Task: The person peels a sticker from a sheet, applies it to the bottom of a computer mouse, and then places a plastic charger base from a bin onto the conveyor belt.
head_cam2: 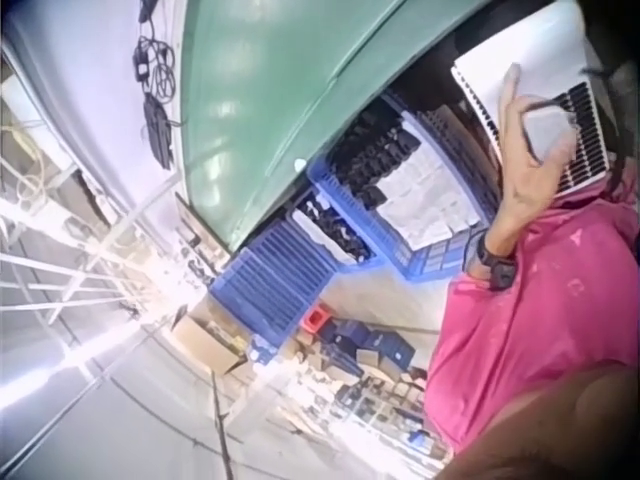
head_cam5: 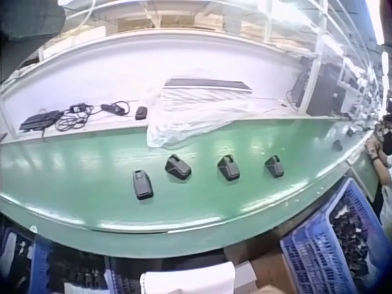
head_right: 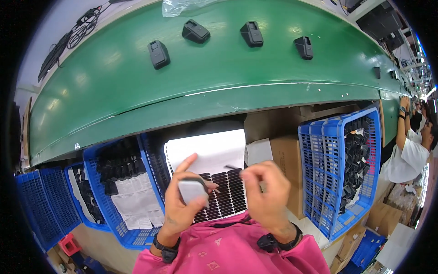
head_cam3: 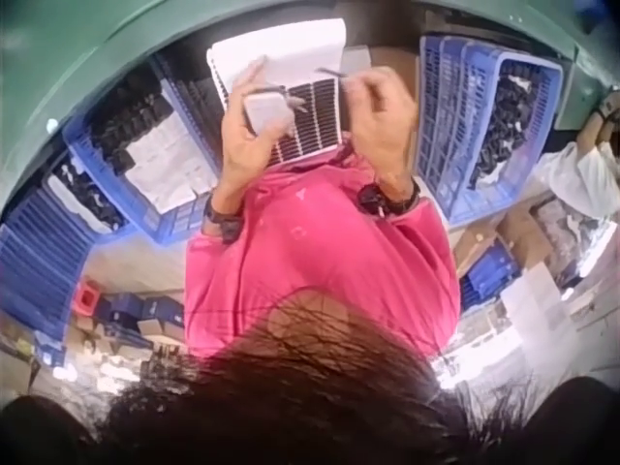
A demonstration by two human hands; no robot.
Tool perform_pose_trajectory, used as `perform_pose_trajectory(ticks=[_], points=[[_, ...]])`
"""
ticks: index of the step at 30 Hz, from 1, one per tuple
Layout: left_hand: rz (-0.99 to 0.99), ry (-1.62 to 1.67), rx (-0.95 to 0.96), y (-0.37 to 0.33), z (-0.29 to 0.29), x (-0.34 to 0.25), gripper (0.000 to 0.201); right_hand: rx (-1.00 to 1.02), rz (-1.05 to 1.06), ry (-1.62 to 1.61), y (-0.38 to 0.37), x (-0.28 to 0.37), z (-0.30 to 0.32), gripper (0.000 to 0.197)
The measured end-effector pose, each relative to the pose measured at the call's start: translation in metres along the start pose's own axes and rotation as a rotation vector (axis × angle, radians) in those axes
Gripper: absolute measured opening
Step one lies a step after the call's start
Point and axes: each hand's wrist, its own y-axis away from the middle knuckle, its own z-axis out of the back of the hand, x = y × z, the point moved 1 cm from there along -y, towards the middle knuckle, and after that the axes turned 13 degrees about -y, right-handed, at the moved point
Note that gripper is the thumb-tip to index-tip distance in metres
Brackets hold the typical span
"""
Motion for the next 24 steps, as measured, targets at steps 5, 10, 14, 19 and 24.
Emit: perform_pose_trajectory(ticks=[5,10,14,19,24], points=[[0.232,0.161,-0.015,0.005,-0.005,-0.010,0.040,-0.037,-0.295,-0.545,0.000,0.027,0.001,0.007],[0.061,0.003,0.059,0.000,-0.007,-0.033,0.041,0.224,-0.360,-0.699,-0.002,0.042,-0.016,0.011],[-0.071,-0.044,0.008,0.001,-0.014,-0.027,0.039,0.239,-0.350,-0.663,0.000,0.044,-0.017,0.010],[0.029,0.017,0.040,0.003,-0.014,-0.032,0.040,0.280,-0.325,-0.597,-0.001,0.040,-0.012,0.007],[0.063,0.009,0.072,0.003,-0.012,-0.033,0.041,0.268,-0.327,-0.606,-0.001,0.039,-0.013,0.008]])
